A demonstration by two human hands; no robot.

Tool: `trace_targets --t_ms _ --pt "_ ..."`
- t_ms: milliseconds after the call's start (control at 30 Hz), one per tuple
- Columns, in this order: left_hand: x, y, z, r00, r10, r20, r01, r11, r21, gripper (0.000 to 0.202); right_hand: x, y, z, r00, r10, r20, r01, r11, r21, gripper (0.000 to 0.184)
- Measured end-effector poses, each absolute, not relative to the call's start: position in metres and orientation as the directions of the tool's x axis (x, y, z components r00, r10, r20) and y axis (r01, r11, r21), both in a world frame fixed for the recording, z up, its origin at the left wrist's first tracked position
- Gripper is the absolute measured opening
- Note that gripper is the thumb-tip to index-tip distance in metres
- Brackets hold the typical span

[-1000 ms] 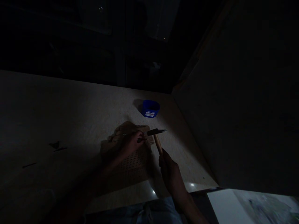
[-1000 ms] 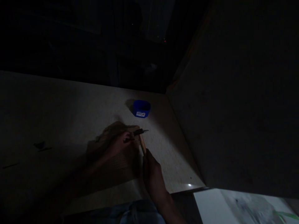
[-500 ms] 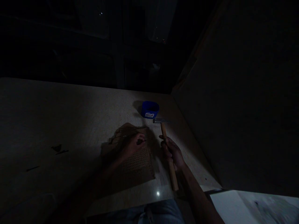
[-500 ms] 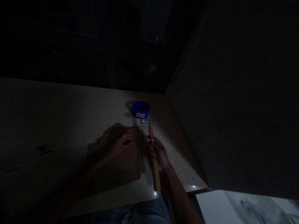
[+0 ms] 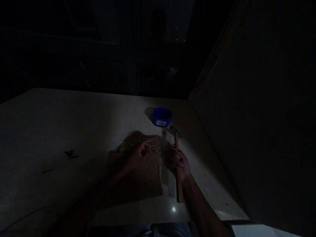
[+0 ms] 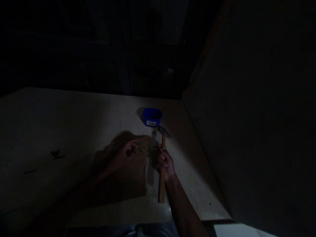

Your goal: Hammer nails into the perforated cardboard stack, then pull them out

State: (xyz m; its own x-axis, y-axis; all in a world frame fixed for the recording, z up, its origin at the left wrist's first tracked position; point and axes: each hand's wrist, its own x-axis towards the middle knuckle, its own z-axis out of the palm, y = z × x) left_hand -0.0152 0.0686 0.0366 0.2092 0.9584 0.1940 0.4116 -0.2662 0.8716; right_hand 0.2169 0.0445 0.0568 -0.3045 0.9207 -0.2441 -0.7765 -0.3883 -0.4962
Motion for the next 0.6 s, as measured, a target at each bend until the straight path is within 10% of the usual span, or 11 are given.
trace_targets --t_ms 300,600 --pt "-0.057 0.048 0.085 -0.027 0.941 0.336 0.652 -0.239 0.72 0.052 0.218 0.046 0.054 -0.365 0.92 -0.14 -0.789 -0.386 -0.478 0.014" --pt "-0.222 -0.022 0.081 -0.491 0.783 0.382 0.814 0.257 0.521 0.035 0.217 0.04 0.056 -0.44 0.886 -0.148 -0.807 -0.462 -0.366 0.016"
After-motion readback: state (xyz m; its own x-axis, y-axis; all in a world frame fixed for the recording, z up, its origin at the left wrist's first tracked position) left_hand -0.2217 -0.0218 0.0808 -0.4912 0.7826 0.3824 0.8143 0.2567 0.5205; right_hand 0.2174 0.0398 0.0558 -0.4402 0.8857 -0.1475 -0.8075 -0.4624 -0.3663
